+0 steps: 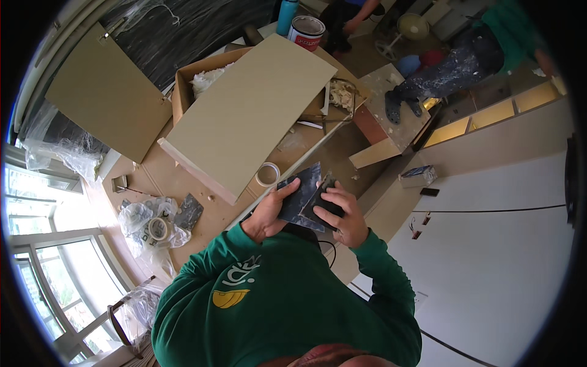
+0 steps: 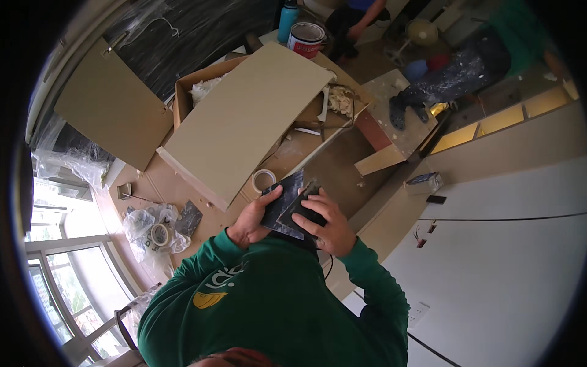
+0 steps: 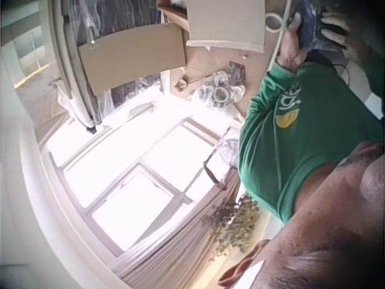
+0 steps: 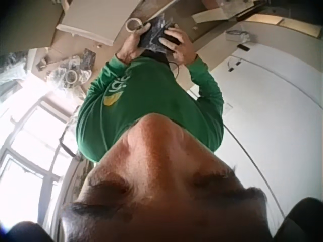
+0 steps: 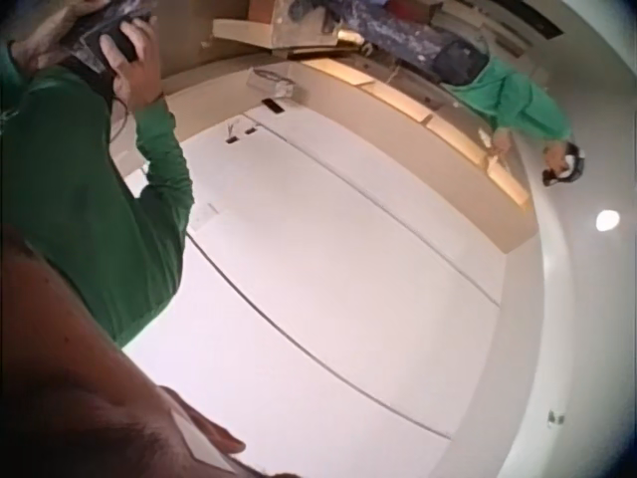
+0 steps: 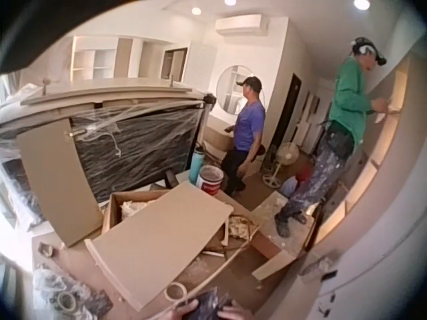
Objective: The person cleans the edges of a cabinet door using a scraper and attaches masking tape to the corners.
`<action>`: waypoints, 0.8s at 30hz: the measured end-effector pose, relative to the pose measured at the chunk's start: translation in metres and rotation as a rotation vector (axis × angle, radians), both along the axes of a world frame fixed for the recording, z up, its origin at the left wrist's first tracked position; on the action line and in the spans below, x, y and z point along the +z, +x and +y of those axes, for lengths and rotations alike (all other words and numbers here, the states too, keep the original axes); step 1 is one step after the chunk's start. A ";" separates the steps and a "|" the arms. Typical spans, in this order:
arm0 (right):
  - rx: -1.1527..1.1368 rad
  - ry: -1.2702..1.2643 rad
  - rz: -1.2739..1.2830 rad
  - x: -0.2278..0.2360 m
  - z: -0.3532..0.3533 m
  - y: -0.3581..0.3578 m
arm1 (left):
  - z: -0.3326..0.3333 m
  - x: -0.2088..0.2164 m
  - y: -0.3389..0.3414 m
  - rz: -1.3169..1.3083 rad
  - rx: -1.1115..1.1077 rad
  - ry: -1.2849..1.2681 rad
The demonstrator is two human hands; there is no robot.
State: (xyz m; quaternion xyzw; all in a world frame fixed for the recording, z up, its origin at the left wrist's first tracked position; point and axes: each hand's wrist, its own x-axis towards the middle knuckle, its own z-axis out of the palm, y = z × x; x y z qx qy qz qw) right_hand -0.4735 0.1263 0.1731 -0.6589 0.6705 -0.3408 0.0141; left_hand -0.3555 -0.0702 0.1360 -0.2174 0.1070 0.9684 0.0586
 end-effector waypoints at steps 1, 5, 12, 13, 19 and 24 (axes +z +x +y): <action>0.012 0.037 0.006 -0.005 0.006 -0.022 | 0.005 -0.001 -0.012 -0.024 0.022 -0.033; 0.073 0.059 0.055 -0.023 0.023 -0.104 | 0.030 -0.007 -0.048 -0.100 0.116 -0.063; 0.227 -0.150 -0.072 -0.044 0.020 -0.168 | 0.069 0.002 -0.101 -0.171 0.398 -0.173; 0.316 -0.235 -0.147 -0.046 0.013 -0.165 | 0.073 0.008 -0.102 -0.137 0.408 -0.148; 0.062 -0.156 -0.407 -0.084 -0.027 -0.190 | 0.088 0.020 -0.065 -0.077 0.711 0.025; 0.031 -0.321 -1.351 -0.056 -0.078 -0.100 | 0.116 0.006 -0.040 -0.052 0.881 0.053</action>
